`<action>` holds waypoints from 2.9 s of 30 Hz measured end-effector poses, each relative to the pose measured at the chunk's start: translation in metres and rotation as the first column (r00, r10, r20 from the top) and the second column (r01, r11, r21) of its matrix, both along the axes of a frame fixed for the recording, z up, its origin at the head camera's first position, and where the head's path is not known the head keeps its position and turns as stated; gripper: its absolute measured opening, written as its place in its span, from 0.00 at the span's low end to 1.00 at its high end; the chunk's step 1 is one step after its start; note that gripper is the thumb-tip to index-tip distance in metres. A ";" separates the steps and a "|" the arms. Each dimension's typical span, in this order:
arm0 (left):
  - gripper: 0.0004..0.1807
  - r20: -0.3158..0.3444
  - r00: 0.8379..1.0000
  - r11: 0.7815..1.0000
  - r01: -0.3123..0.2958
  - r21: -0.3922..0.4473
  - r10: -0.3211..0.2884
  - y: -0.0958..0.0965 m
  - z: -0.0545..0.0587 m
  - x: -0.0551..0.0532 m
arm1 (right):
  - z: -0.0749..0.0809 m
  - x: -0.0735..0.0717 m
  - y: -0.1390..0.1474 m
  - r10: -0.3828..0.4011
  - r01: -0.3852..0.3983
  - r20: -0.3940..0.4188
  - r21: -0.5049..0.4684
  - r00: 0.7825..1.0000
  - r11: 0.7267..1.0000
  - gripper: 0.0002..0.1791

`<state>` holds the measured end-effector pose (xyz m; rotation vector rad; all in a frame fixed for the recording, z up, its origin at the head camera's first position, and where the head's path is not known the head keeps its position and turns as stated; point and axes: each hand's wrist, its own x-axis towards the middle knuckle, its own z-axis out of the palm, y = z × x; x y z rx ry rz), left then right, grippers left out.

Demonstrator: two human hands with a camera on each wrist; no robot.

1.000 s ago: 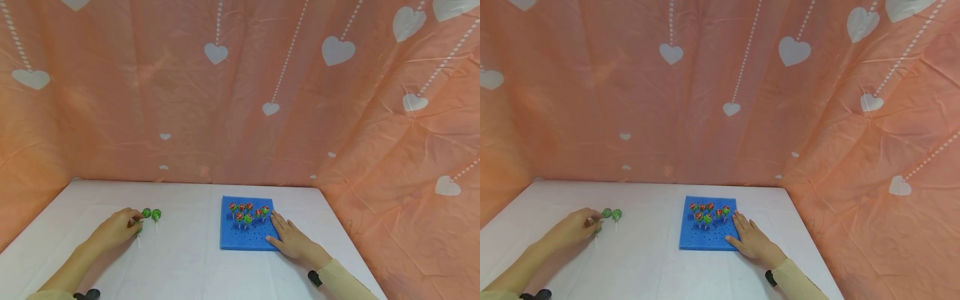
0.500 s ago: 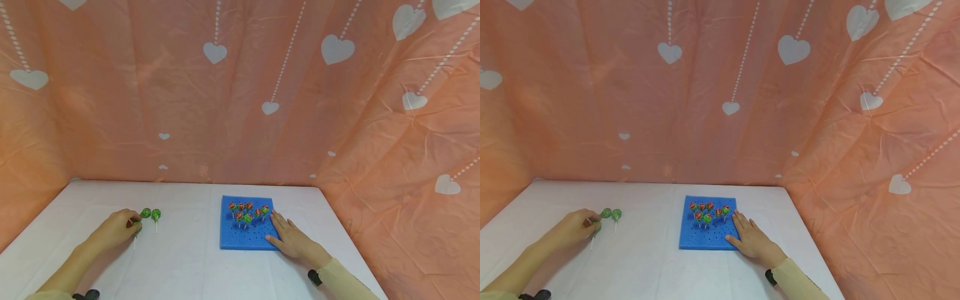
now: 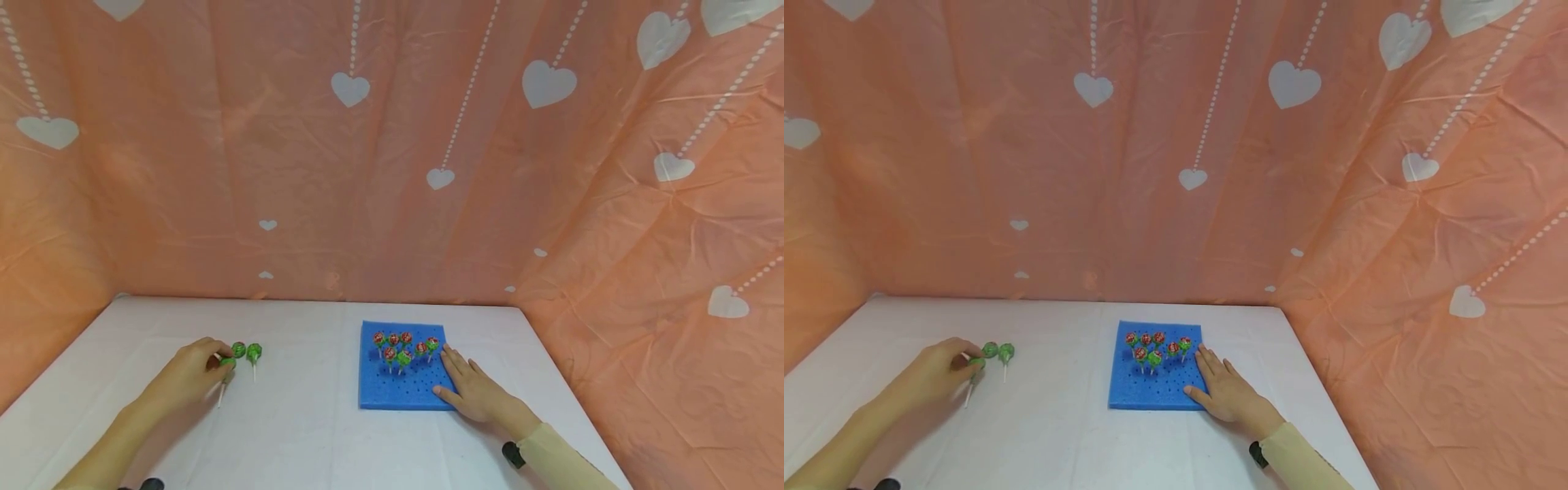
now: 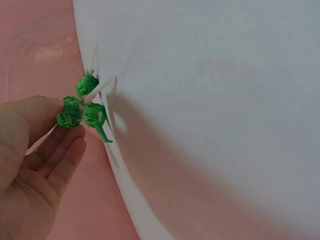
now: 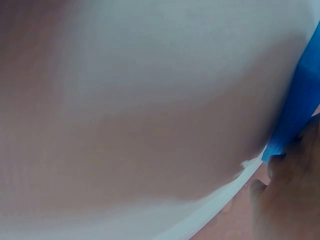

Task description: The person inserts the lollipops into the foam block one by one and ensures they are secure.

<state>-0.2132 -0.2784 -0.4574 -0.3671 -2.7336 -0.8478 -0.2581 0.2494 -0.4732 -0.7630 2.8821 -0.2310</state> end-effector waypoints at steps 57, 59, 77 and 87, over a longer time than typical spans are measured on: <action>0.14 -0.327 0.942 0.862 0.222 0.455 -0.070 0.175 0.013 -0.022 | -0.002 0.000 0.001 -0.004 0.004 0.000 0.005 1.000 1.000 0.48; 0.14 -0.325 0.942 0.854 0.231 0.466 -0.077 0.182 0.013 -0.023 | -0.002 -0.001 0.001 -0.003 0.003 0.001 0.005 1.000 1.000 0.48; 0.15 -0.354 0.912 0.804 0.364 0.471 -0.206 0.238 0.022 -0.024 | -0.002 -0.001 0.001 -0.016 0.016 0.007 0.005 1.000 1.000 0.48; 0.13 -0.315 0.909 0.821 0.390 0.417 -0.272 0.261 0.027 -0.028 | -0.002 -0.001 -0.001 -0.018 0.018 -0.011 0.017 1.000 1.000 0.47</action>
